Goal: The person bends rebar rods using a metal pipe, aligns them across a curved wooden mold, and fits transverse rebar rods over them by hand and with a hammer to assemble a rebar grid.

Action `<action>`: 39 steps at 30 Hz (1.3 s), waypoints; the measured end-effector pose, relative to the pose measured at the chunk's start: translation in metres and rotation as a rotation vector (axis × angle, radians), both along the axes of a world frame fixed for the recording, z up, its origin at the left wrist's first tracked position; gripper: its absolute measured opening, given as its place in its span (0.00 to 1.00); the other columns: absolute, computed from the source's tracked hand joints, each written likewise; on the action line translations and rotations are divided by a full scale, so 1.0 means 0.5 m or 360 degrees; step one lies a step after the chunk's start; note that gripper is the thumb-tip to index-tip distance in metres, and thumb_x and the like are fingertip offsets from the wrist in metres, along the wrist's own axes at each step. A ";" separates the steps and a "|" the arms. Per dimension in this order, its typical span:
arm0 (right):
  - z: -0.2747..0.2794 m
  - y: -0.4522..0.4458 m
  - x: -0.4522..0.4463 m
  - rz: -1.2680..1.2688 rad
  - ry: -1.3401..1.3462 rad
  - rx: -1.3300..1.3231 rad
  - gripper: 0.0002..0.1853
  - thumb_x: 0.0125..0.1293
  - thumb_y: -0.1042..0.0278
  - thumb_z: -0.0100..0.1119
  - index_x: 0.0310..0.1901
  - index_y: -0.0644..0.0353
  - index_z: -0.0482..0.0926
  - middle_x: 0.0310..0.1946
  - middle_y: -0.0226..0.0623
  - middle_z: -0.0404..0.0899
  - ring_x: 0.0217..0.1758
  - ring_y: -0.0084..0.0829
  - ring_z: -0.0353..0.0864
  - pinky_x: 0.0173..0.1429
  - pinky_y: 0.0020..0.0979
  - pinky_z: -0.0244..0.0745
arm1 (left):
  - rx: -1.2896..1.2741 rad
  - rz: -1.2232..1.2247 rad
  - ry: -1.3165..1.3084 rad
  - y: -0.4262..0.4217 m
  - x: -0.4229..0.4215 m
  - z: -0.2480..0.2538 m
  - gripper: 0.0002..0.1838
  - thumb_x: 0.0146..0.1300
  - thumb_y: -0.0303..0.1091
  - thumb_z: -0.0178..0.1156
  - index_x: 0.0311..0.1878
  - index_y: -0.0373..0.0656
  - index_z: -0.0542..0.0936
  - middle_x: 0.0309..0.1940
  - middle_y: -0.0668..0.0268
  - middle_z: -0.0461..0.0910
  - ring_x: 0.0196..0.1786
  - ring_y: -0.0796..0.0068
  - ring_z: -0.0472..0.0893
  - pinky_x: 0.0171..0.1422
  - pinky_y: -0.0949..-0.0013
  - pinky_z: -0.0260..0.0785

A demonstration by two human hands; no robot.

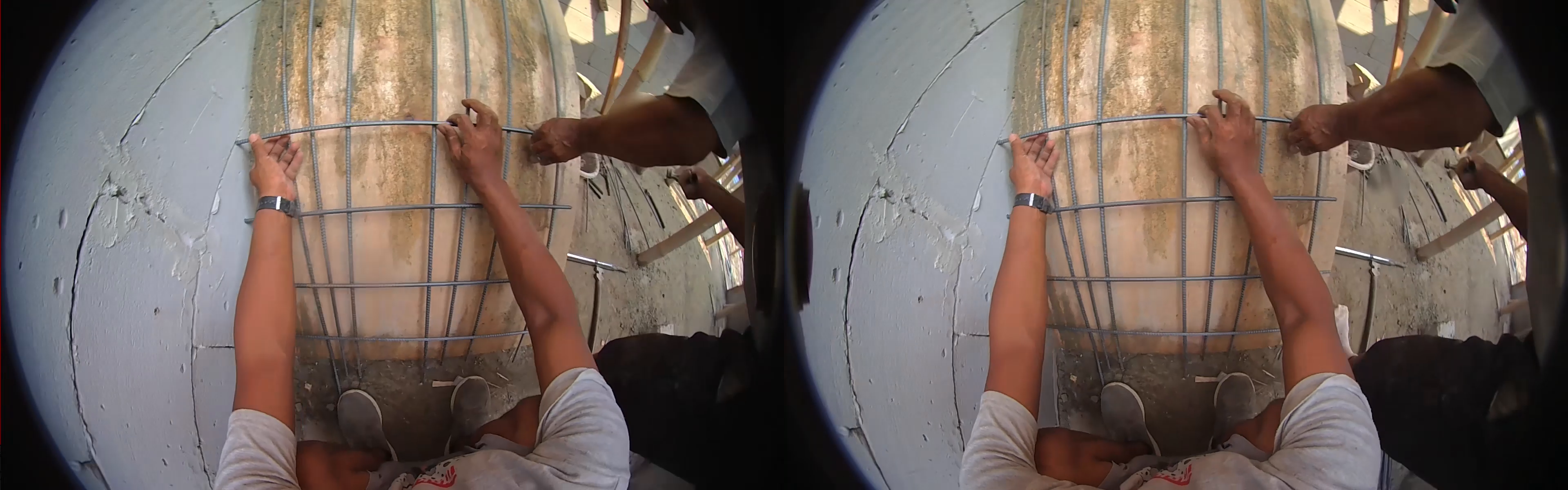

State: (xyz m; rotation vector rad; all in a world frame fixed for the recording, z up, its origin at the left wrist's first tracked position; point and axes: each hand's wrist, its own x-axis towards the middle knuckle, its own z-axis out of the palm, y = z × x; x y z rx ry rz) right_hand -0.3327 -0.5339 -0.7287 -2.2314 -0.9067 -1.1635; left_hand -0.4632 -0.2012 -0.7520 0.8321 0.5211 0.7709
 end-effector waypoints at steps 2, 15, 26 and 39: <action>-0.007 -0.003 0.004 0.0011 -0.0011 0.0027 0.12 0.66 0.55 0.71 0.42 0.53 0.85 0.62 0.37 0.73 0.67 0.45 0.72 0.67 0.47 0.70 | 0.0037 -0.0026 0.0016 0.019 0.008 -0.018 0.35 0.75 0.68 0.50 0.54 0.39 0.77 0.50 0.60 0.84 0.46 0.67 0.86 0.52 0.63 0.85; -0.013 0.001 0.013 0.0130 0.0046 0.0092 0.16 0.68 0.50 0.68 0.40 0.56 0.82 0.63 0.40 0.72 0.68 0.46 0.70 0.69 0.48 0.66 | 0.0061 -0.0029 0.0043 0.025 0.008 -0.021 0.37 0.74 0.71 0.50 0.55 0.39 0.78 0.52 0.61 0.83 0.50 0.69 0.84 0.60 0.64 0.81; -0.010 0.002 0.006 0.0160 -0.0001 0.0131 0.14 0.67 0.53 0.69 0.40 0.54 0.81 0.61 0.38 0.72 0.67 0.46 0.71 0.69 0.47 0.68 | 0.0043 -0.0027 0.0065 0.029 0.010 -0.021 0.41 0.73 0.73 0.48 0.59 0.38 0.79 0.56 0.61 0.82 0.54 0.70 0.81 0.64 0.65 0.79; -0.009 0.011 0.002 0.0147 -0.0024 0.0096 0.13 0.66 0.57 0.68 0.40 0.58 0.81 0.63 0.39 0.71 0.67 0.45 0.70 0.68 0.47 0.67 | 0.0036 -0.0003 0.0056 0.016 0.005 -0.014 0.41 0.73 0.73 0.49 0.55 0.36 0.80 0.54 0.60 0.82 0.53 0.70 0.82 0.64 0.64 0.79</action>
